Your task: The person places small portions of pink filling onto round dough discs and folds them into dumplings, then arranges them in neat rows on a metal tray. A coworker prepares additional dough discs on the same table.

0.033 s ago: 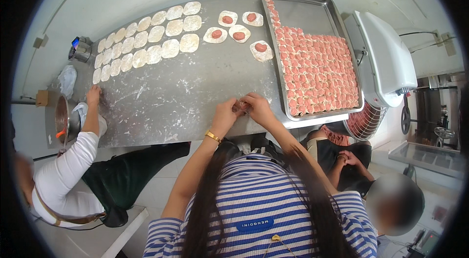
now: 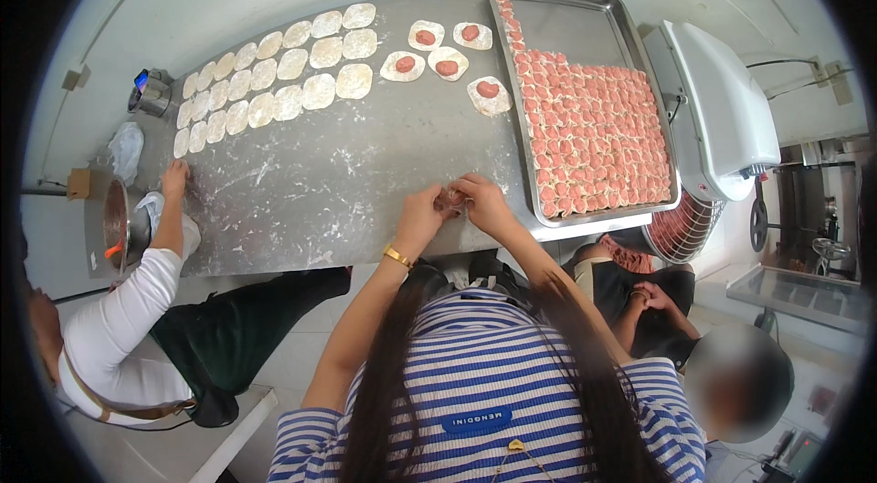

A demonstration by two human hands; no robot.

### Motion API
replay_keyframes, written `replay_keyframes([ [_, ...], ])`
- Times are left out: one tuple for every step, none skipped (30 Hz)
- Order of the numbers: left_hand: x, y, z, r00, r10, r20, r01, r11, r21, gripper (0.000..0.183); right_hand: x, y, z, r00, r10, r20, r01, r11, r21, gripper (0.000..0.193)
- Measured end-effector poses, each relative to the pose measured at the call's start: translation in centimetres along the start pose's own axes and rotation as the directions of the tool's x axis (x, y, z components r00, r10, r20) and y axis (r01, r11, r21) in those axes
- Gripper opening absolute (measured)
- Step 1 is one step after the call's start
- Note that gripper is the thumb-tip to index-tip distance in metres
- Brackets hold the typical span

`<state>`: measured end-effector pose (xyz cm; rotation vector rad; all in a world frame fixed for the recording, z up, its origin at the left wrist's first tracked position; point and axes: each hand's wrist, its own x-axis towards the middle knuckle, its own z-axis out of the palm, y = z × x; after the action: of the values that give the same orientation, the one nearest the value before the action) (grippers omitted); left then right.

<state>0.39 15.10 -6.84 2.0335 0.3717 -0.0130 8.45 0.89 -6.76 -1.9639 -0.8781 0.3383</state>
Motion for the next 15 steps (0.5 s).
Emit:
replay_keyframes([
  [0.0, -0.4, 0.1, 1.000, 0.003, 0.008, -0.003, 1.000, -0.011, 0.020, 0.1, -0.1, -0.2, 1.000, 0.000, 0.013, 0.000, 0.999, 0.034, 0.029],
  [0.1, -0.8, 0.2, 1.000, -0.002, -0.013, 0.002, 1.000, -0.013, 0.020, 0.1, 0.1, -0.1, 1.000, -0.027, 0.015, 0.027, 1.000, -0.007, 0.029],
  [0.1, -0.7, 0.3, 1.000, -0.006, -0.030, 0.006, 1.000, -0.016, 0.020, 0.1, 0.4, 0.0, 0.999, -0.050, 0.015, 0.050, 0.998, -0.050, 0.028],
  [0.1, -0.6, 0.3, 0.999, -0.010, -0.048, 0.010, 1.000, -0.019, 0.020, 0.0, 0.7, 0.1, 0.997, -0.073, 0.017, 0.074, 0.993, -0.092, 0.028],
  [0.1, -0.5, 0.3, 0.999, -0.017, -0.036, 0.017, 1.000, -0.006, 0.021, -0.1, 0.9, 0.2, 0.998, -0.055, 0.026, 0.057, 0.995, -0.079, 0.027],
  [0.0, 0.4, 0.0, 0.999, -0.022, -0.027, 0.022, 1.000, 0.008, 0.021, 0.1, 0.9, 0.3, 0.999, -0.040, 0.034, 0.042, 0.997, -0.065, 0.027],
  [0.1, 0.9, -0.1, 0.999, -0.028, -0.017, 0.028, 0.999, 0.022, 0.021, 0.1, 0.9, 0.3, 0.999, -0.025, 0.043, 0.028, 0.998, -0.051, 0.027],
  [0.1, 0.6, 0.0, 1.000, -0.017, -0.013, 0.017, 1.000, 0.026, 0.021, 0.1, 0.8, 0.2, 0.999, -0.041, 0.017, 0.043, 0.997, -0.067, 0.026],
  [0.3, 0.0, 0.1, 1.000, -0.002, -0.015, 0.002, 0.999, 0.032, 0.021, 0.4, 0.3, -0.1, 0.998, -0.065, -0.011, 0.064, 0.994, -0.083, 0.026],
  [0.5, -0.5, 0.0, 1.000, 0.013, -0.016, -0.012, 0.999, 0.039, 0.021, 0.6, -0.1, -0.3, 0.995, -0.089, -0.038, 0.085, 0.991, -0.100, 0.026],
  [0.4, -1.0, -0.2, 1.000, 0.014, -0.010, -0.014, 0.999, 0.040, 0.021, 0.6, 0.1, 0.1, 0.994, -0.113, -0.001, 0.112, 0.984, -0.136, 0.025],
  [0.5, -1.2, -0.3, 0.999, 0.031, 0.010, -0.031, 0.999, 0.040, 0.021, 0.3, 0.5, 0.4, 0.991, -0.129, 0.022, 0.131, 0.974, -0.183, 0.025],
  [0.5, -1.4, -0.6, 0.999, 0.045, 0.024, -0.046, 0.998, 0.038, 0.021, 0.3, 0.7, 0.5, 0.988, -0.146, 0.050, 0.153, 0.961, -0.229, 0.025],
  [0.5, -1.4, -1.0, 1.000, 0.020, 0.004, -0.020, 0.999, 0.043, 0.020, 0.5, 1.0, 0.3, 0.991, -0.111, 0.074, 0.121, 0.981, -0.151, 0.026],
  [0.4, -1.5, -1.4, 1.000, -0.004, -0.016, 0.005, 0.999, 0.048, 0.019, 0.7, 1.2, 0.0, 0.992, -0.079, 0.099, 0.087, 0.994, -0.074, 0.027],
])
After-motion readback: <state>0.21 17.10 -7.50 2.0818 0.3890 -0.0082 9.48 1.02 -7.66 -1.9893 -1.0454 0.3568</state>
